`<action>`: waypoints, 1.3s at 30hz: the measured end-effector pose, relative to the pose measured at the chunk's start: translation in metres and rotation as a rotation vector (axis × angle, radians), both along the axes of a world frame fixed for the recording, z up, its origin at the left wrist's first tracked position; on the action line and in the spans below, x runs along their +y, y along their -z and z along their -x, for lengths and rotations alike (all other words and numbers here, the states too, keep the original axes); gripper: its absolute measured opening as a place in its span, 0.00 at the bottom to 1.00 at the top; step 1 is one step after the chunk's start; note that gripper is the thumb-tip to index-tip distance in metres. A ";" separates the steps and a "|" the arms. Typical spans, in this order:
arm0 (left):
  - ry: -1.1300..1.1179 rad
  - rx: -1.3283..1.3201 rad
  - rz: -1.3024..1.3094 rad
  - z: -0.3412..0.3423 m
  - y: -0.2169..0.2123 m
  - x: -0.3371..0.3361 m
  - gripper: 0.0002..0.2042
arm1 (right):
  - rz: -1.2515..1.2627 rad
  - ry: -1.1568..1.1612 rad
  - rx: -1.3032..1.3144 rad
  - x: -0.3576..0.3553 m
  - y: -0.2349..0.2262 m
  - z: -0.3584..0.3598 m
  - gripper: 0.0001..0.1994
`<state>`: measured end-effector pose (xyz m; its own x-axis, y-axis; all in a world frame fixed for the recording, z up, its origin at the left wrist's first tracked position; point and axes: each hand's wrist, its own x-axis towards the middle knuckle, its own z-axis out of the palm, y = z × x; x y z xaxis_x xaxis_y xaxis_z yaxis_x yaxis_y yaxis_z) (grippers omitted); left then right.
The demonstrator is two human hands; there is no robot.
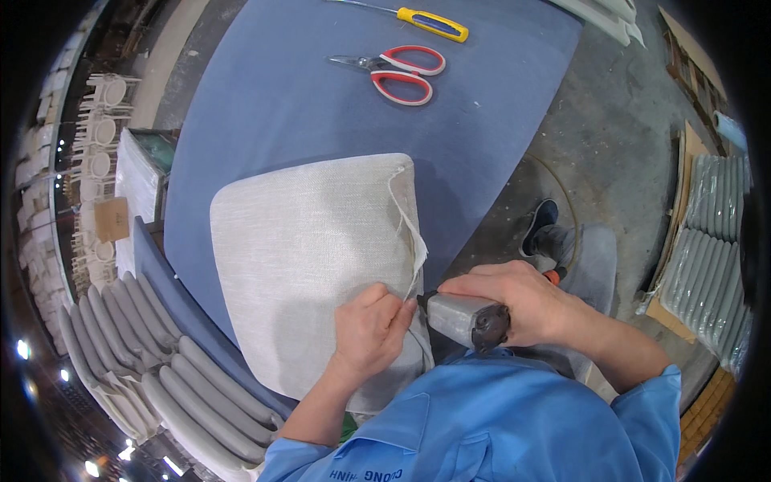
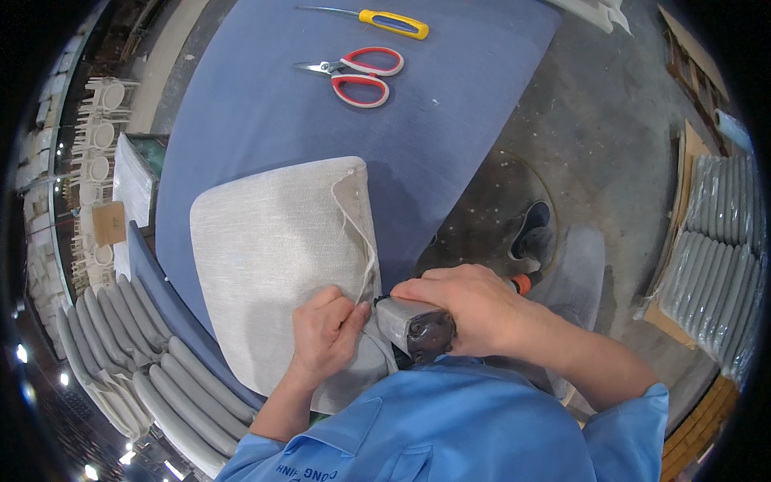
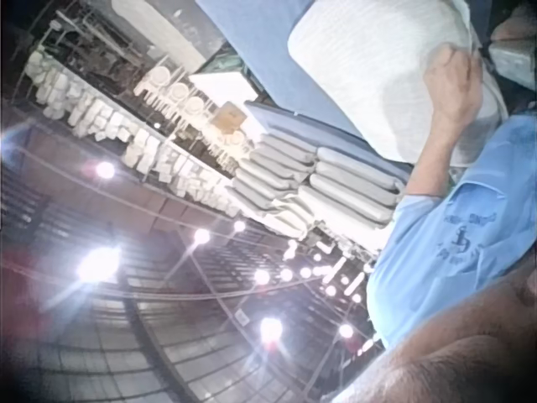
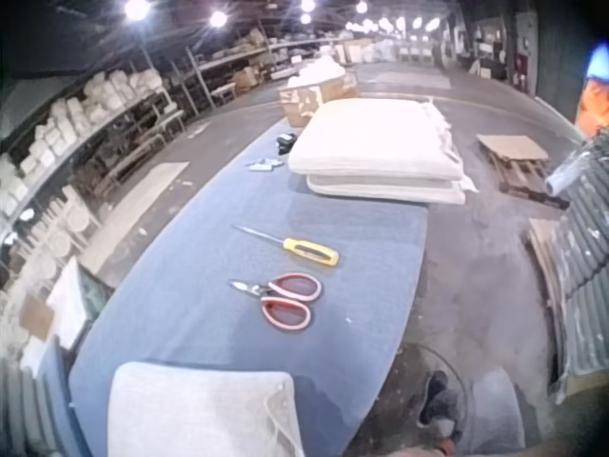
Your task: The person uses a staple gun to attach a white fabric cover to a cushion. They repeatedly pull the fabric taut and fire staples along the edge, then trim excess fabric with a yellow utility knife and scissors.
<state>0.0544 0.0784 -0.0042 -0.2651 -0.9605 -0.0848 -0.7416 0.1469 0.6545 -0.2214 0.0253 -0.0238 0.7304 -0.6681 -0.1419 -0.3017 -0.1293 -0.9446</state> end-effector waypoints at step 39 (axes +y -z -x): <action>0.006 -0.155 0.012 0.008 -0.013 0.013 0.13 | -0.011 0.063 -0.257 0.027 0.033 0.016 0.37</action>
<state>0.0464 0.0911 0.0085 -0.2555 -0.9601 -0.1139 -0.8327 0.1587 0.5304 -0.2374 0.0525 -0.0570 0.7003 -0.7130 0.0358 -0.0585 -0.1073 -0.9925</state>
